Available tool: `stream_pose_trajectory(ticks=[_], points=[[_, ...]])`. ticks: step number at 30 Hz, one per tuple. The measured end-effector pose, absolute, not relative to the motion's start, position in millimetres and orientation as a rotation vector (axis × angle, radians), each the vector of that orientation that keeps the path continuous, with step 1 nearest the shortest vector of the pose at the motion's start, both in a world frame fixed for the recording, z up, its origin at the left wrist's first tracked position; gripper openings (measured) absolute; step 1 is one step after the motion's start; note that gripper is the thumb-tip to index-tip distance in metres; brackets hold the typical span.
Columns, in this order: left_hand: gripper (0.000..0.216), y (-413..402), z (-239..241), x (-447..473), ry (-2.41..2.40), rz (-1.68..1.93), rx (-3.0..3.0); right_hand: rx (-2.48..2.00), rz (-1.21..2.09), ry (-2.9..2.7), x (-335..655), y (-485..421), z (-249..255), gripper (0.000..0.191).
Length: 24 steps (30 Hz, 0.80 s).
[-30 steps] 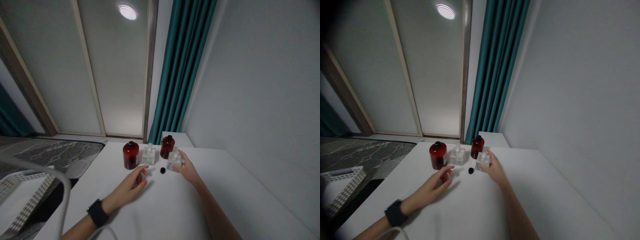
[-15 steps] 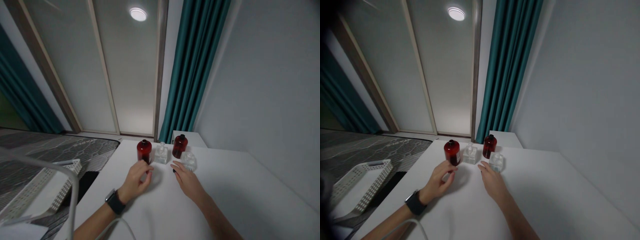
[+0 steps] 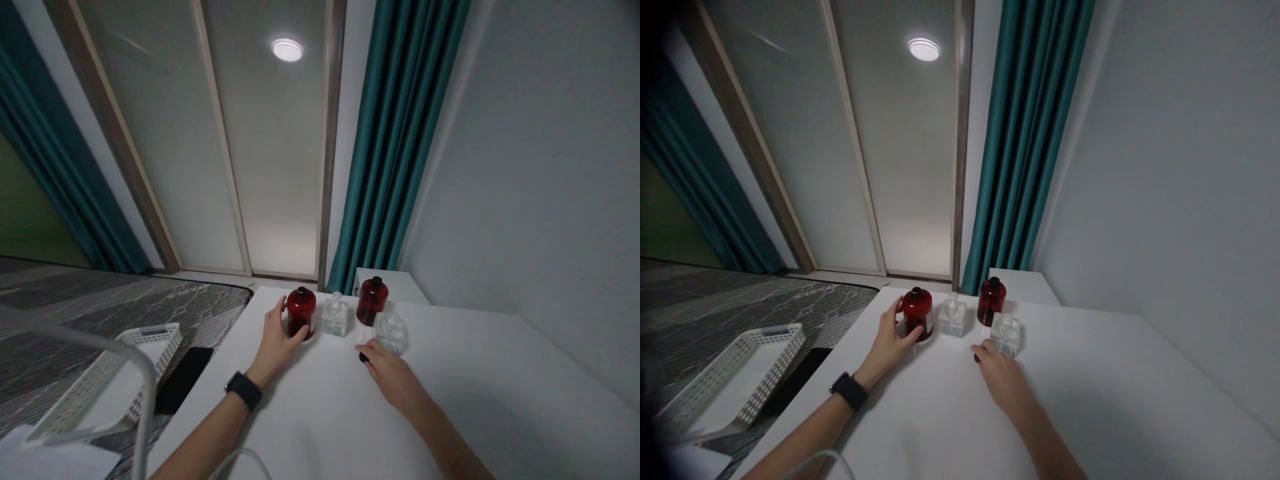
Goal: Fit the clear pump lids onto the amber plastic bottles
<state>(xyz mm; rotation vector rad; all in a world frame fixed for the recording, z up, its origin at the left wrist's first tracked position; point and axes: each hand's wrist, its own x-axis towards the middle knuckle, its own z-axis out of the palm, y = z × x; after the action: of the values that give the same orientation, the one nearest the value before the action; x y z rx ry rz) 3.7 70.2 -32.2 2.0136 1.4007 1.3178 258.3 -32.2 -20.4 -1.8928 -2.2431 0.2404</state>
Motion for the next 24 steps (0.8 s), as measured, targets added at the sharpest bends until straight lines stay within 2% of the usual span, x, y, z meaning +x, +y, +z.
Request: stream_pose_trajectory(ticks=[3,8,13,16,20,24], points=[[0.081,71.9,-33.1,5.4,1.399,1.277,1.965,-1.849,0.22,-2.227,258.1,-33.1,-18.0,0.035],[0.068,76.5,-34.4,6.4,1.406,1.24,1.934,-1.673,0.247,-2.138,249.0,-37.6,-14.7,0.016],[0.063,65.9,-23.3,4.1,1.239,1.312,1.92,-1.401,0.294,-2.002,237.2,-42.9,-13.1,0.023],[0.052,53.1,-12.3,2.5,1.154,1.255,2.004,-1.3,0.266,-1.898,234.0,-42.7,-15.9,0.016],[0.075,39.9,-7.6,4.5,0.899,1.201,2.301,-1.237,0.242,-1.66,234.1,-38.1,-23.7,0.001],[0.086,33.4,-10.6,9.6,0.833,1.107,2.548,-1.212,0.356,-1.394,237.7,-32.6,-29.7,0.008]])
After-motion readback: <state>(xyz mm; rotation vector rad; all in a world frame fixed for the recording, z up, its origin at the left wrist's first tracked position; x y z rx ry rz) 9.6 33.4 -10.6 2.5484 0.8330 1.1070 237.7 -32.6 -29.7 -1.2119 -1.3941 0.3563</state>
